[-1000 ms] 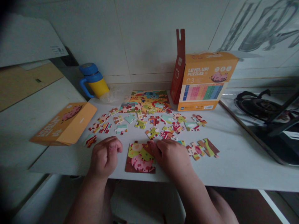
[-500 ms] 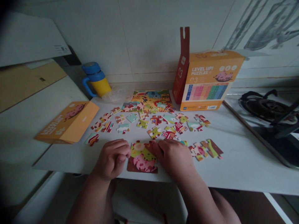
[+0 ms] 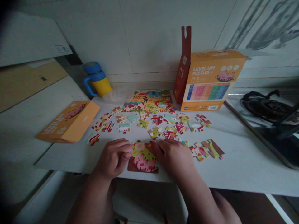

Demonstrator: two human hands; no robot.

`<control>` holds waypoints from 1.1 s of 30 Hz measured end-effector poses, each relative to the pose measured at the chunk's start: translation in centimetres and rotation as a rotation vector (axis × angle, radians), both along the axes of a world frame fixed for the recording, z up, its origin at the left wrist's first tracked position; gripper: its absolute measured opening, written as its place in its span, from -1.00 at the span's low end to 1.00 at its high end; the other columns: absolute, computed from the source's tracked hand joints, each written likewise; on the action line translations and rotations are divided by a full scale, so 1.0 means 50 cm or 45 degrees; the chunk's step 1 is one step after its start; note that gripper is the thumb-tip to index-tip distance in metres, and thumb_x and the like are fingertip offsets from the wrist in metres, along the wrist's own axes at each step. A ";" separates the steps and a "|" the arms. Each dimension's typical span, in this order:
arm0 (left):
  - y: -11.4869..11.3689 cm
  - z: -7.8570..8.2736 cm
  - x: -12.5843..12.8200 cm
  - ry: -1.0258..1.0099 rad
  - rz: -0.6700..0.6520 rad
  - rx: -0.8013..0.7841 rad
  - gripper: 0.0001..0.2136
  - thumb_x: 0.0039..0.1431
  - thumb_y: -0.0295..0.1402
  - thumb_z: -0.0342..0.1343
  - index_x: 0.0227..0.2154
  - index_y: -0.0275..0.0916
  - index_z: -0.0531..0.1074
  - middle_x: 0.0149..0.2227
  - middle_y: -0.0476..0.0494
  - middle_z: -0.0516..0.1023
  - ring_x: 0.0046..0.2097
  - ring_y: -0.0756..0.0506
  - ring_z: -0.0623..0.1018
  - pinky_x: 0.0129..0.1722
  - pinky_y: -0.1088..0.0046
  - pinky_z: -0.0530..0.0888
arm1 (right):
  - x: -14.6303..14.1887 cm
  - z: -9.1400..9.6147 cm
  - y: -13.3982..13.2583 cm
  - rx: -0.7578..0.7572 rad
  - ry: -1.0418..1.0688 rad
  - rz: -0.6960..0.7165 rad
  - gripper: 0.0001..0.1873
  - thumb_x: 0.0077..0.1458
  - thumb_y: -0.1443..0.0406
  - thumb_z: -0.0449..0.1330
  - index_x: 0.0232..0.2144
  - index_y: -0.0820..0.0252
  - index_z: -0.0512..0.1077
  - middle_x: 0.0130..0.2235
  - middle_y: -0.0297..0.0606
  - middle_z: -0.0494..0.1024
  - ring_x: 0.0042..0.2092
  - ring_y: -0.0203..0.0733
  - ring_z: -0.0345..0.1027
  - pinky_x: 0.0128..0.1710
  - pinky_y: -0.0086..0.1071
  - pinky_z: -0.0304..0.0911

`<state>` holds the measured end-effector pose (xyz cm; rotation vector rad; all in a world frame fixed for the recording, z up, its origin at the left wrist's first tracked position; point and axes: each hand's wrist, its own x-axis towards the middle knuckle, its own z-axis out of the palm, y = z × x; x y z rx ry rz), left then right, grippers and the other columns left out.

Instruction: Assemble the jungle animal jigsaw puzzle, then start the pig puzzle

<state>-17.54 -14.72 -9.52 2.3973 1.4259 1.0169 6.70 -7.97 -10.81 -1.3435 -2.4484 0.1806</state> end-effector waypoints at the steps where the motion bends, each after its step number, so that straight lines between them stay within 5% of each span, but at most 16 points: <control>1: 0.000 0.000 0.000 0.008 0.005 -0.002 -0.43 0.58 -0.02 -0.35 -0.51 -0.17 0.26 -0.49 -0.08 0.35 -0.41 -0.09 0.37 -0.36 0.30 0.25 | -0.001 0.000 0.000 -0.001 0.002 0.000 -0.41 0.48 0.01 -0.01 -0.52 0.11 0.48 -0.48 -0.25 0.57 -0.48 -0.22 0.35 -0.43 -0.29 -0.04; 33: 0.005 -0.002 0.001 -0.005 0.021 -0.027 -0.54 0.57 -0.19 -0.20 -0.50 -0.18 0.28 -0.49 -0.05 0.34 -0.41 -0.08 0.36 -0.33 0.30 0.25 | 0.000 0.000 -0.001 0.004 -0.049 0.007 -0.45 0.47 0.05 0.01 -0.54 0.13 0.43 -0.48 -0.27 0.54 -0.48 -0.23 0.34 -0.40 -0.30 -0.07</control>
